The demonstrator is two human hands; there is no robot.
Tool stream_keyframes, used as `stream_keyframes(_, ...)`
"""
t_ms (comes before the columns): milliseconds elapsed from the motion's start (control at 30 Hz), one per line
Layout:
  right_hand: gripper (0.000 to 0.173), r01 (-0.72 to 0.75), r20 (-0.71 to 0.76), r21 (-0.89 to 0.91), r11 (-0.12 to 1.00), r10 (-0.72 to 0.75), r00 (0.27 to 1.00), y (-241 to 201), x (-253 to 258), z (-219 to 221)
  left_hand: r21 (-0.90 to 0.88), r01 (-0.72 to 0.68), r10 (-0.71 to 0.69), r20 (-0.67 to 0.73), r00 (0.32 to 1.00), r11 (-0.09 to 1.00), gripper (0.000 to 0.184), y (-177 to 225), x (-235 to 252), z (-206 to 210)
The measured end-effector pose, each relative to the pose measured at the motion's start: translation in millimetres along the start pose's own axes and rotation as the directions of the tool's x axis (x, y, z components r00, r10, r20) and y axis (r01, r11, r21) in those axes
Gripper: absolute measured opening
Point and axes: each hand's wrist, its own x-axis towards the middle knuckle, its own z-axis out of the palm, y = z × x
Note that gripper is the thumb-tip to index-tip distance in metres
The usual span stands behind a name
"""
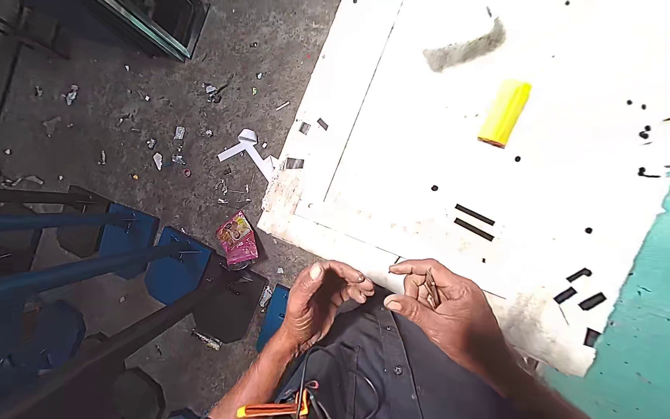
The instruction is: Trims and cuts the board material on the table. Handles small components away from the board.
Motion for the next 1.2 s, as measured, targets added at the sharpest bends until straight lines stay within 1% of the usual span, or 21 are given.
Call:
stream_keyframes(67,0.039,0.144,-0.044,-0.042,0.989,-0.146,0.988,-1,-21,-14,0.016,0.01,-0.011,0.028,1.0,1.0,0.064,-21,-9,22)
stream_keyframes(133,0.032,0.243,-0.057,-0.079,0.967,-0.248,0.967,-2,-46,-29,0.081,0.012,-0.016,0.06,0.998,0.997,0.064,-45,-19,43)
stream_keyframes(233,0.016,0.346,-0.1,-0.093,0.934,-0.355,0.93,3,-89,-50,0.189,0.018,-0.038,0.102,0.994,0.982,0.06,-84,-35,73)
stream_keyframes(333,0.011,0.399,-0.182,-0.179,0.899,-0.429,0.885,22,-131,-76,0.252,0.074,-0.132,0.224,0.966,0.965,0.061,-119,-49,90)
stream_keyframes(400,0.014,0.372,-0.244,-0.223,0.901,-0.421,0.874,37,-155,-91,0.325,0.127,-0.234,0.315,0.92,0.937,0.071,-138,-57,95)
stream_keyframes(500,0.022,0.31,-0.325,-0.238,0.921,-0.376,0.868,57,-184,-111,0.431,0.171,-0.363,0.414,0.835,0.886,0.094,-164,-62,107)
stream_keyframes(533,0.026,0.29,-0.352,-0.238,0.927,-0.361,0.864,62,-193,-117,0.454,0.172,-0.388,0.44,0.81,0.874,0.098,-172,-62,112)
stream_keyframes(600,0.032,0.253,-0.4,-0.239,0.938,-0.332,0.854,71,-208,-126,0.506,0.138,-0.406,0.47,0.784,0.852,0.096,-181,-64,121)
stream_keyframes(667,0.037,0.216,-0.438,-0.22,0.951,-0.294,0.849,78,-220,-135,0.564,0.101,-0.415,0.463,0.783,0.82,0.09,-186,-65,130)
stream_keyframes(700,0.04,0.199,-0.465,-0.197,0.96,-0.271,0.843,82,-226,-139,0.595,0.093,-0.42,0.44,0.794,0.799,0.087,-186,-66,134)
stream_keyframes(767,0.044,0.153,-0.521,-0.179,0.972,-0.226,0.823,88,-233,-146,0.656,0.089,-0.419,0.366,0.831,0.75,0.08,-186,-67,139)
stream_keyframes(833,0.046,0.073,-0.574,-0.125,0.989,-0.132,0.808,93,-239,-153,0.697,0.099,-0.382,0.263,0.886,0.71,0.073,-186,-67,141)
stream_keyframes(867,0.043,0.032,-0.589,-0.048,0.998,-0.055,0.806,92,-240,-157,0.681,0.113,-0.356,0.228,0.906,0.723,0.072,-187,-65,139)
stream_keyframes(900,0.039,-0.011,-0.582,0.042,0.999,0.034,0.812,89,-240,-161,0.629,0.147,-0.348,0.209,0.914,0.764,0.073,-188,-63,136)
stream_keyframes(933,0.033,-0.041,-0.556,0.123,0.991,0.104,0.824,85,-239,-163,0.539,0.201,-0.35,0.191,0.917,0.818,0.073,-187,-62,134)
stream_keyframes(967,0.024,-0.044,-0.529,0.171,0.984,0.129,0.838,81,-239,-162,0.411,0.259,-0.358,0.183,0.916,0.874,0.068,-186,-64,133)
stream_keyframes(1000,0.015,-0.023,-0.516,0.142,0.99,0.094,0.851,78,-235,-164,0.293,0.292,-0.359,0.208,0.91,0.911,0.063,-185,-57,132)
stream_keyframes(1067,0.022,0.032,-0.48,-0.011,0.999,-0.033,0.877,70,-233,-166,0.174,0.318,-0.354,0.246,0.902,0.932,0.06,-183,-48,135)
stream_keyframes(1133,0.025,0.11,-0.493,-0.132,0.985,-0.162,0.855,60,-231,-165,0.151,0.315,-0.345,0.27,0.899,0.937,0.06,-182,-38,140)
stream_keyframes(1167,0.03,0.133,-0.502,-0.178,0.975,-0.206,0.84,55,-230,-164,0.156,0.312,-0.345,0.281,0.895,0.937,0.058,-183,-34,143)
stream_keyframes(1200,0.031,0.137,-0.501,-0.205,0.969,-0.224,0.836,51,-229,-163,0.167,0.308,-0.346,0.294,0.891,0.937,0.056,-183,-30,145)
